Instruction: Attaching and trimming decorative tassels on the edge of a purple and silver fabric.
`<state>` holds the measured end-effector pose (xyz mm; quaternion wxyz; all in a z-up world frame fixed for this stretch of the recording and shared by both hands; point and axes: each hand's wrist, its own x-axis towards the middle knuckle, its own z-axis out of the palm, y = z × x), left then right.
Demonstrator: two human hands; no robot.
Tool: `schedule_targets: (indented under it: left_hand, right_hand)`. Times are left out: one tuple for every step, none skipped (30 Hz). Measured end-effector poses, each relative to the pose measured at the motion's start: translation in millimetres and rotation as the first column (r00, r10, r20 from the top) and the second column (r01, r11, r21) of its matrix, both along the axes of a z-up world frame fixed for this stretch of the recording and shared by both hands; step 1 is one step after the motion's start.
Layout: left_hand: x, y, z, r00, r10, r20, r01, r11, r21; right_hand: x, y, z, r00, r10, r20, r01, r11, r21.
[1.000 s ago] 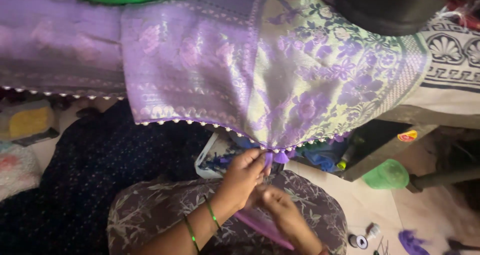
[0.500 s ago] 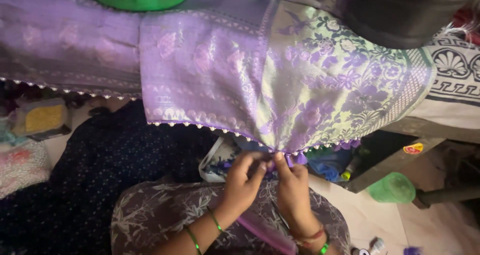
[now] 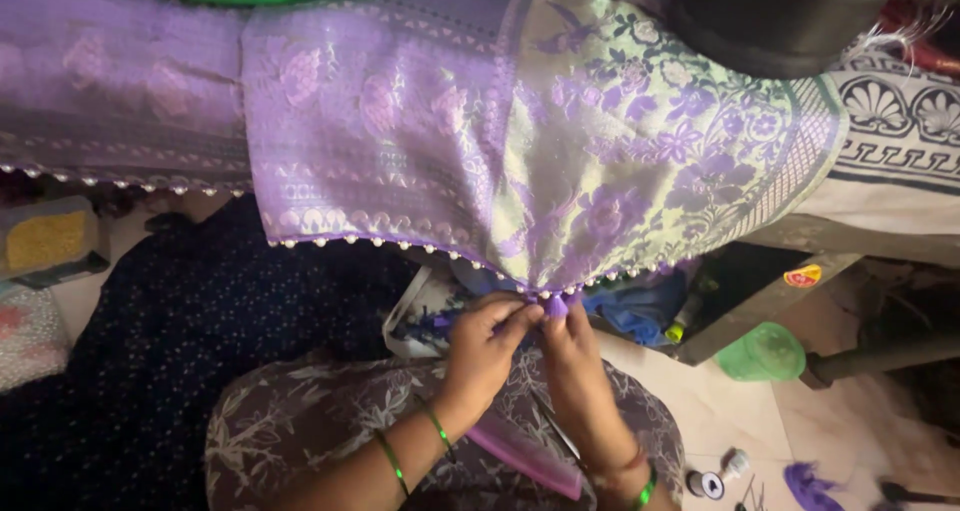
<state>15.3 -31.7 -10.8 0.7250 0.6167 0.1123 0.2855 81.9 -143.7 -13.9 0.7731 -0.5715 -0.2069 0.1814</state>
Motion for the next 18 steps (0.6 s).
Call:
schedule_targets:
  left_hand:
    - [-4.6,-4.1,-1.7,0.997,0.071,0.030,-0.075,0.987,0.143]
    - [-6.1,-4.6,-1.7,0.987,0.139,0.078,-0.155,0.945,0.287]
    - [-7.7,-5.9,-4.7,0.987,0.141,0.080,-0.158,0.944,0.290]
    - [-8.3,-5.2,-7.0,0.980,0.173,0.094,-0.195,0.916,0.351]
    - [-9.2,-4.2,-9.1,0.973,0.204,0.111,-0.232,0.882,0.411]
    - [-11.8,-0.6,-6.3,0.970,0.212,0.115,-0.241,0.877,0.415]
    - [-14.5,3.0,-3.4,0.970,0.214,0.115,-0.243,0.863,0.443]
    - [-16.2,7.5,-0.1,0.969,0.218,0.117,-0.248,0.846,0.472]
    - [-15.6,12.1,2.1,0.966,0.229,0.124,-0.260,0.840,0.476]
    - [-15.7,14.9,3.8,0.963,0.225,0.147,-0.268,0.832,0.485]
    - [-15.2,17.5,5.2,0.961,0.220,0.169,-0.276,0.824,0.495]
    - [-12.1,20.3,3.4,0.961,0.217,0.169,-0.273,0.824,0.497]
    - [-8.4,22.7,1.5,0.972,0.169,0.162,-0.228,0.843,0.487]
    - [-4.4,23.0,-0.7,0.981,0.113,0.155,-0.175,0.863,0.475]
    - [-6.3,21.7,3.7,0.983,0.104,0.153,-0.166,0.865,0.474]
    - [-5.7,21.2,9.0,1.000,-0.008,0.003,0.006,0.960,0.281]
    - [-4.8,20.4,14.4,0.981,-0.151,-0.122,0.159,0.986,0.054]
    - [-4.1,21.4,14.6,0.979,-0.166,-0.116,0.173,0.983,0.057]
  right_hand:
    - [1.9,0.4,5.8,0.988,0.067,-0.138,-0.061,0.997,0.049]
    - [7.1,4.7,12.9,0.954,0.143,-0.262,-0.117,0.987,0.114]
    - [9.7,5.8,8.7,0.954,0.146,-0.261,-0.119,0.986,0.117]
    - [13.5,9.4,5.2,0.936,0.175,-0.305,-0.131,0.978,0.161]
    - [17.1,13.3,1.9,0.915,0.206,-0.348,-0.140,0.968,0.206]
    - [17.6,12.7,-11.3,0.914,0.217,-0.344,-0.150,0.966,0.211]
    - [18.2,12.4,-24.5,0.938,0.163,-0.307,-0.104,0.974,0.199]
    - [20.3,13.5,-37.2,0.957,0.111,-0.266,-0.060,0.980,0.191]
    - [16.3,17.8,-33.9,0.958,0.124,-0.260,-0.073,0.978,0.197]
    - [10.8,19.5,-31.3,0.970,0.070,-0.233,-0.029,0.984,0.174]
    - [5.9,21.0,-29.0,0.979,0.016,-0.204,0.016,0.988,0.153]
    - [-4.0,23.4,-15.9,0.979,0.014,-0.205,0.019,0.988,0.155]
    - [-13.3,25.6,-3.0,0.964,0.001,-0.266,0.041,0.987,0.152]
    - [-23.0,25.1,10.0,0.946,-0.020,-0.325,0.071,0.987,0.146]
    - [-22.0,19.3,0.5,0.945,-0.029,-0.326,0.080,0.986,0.145]
    - [-18.7,13.9,-8.0,0.937,0.058,-0.344,0.010,0.981,0.193]
    - [-15.2,8.3,-16.4,0.923,0.146,-0.356,-0.059,0.968,0.243]
    - [-9.3,1.6,-25.6,0.927,0.133,-0.350,-0.046,0.969,0.244]
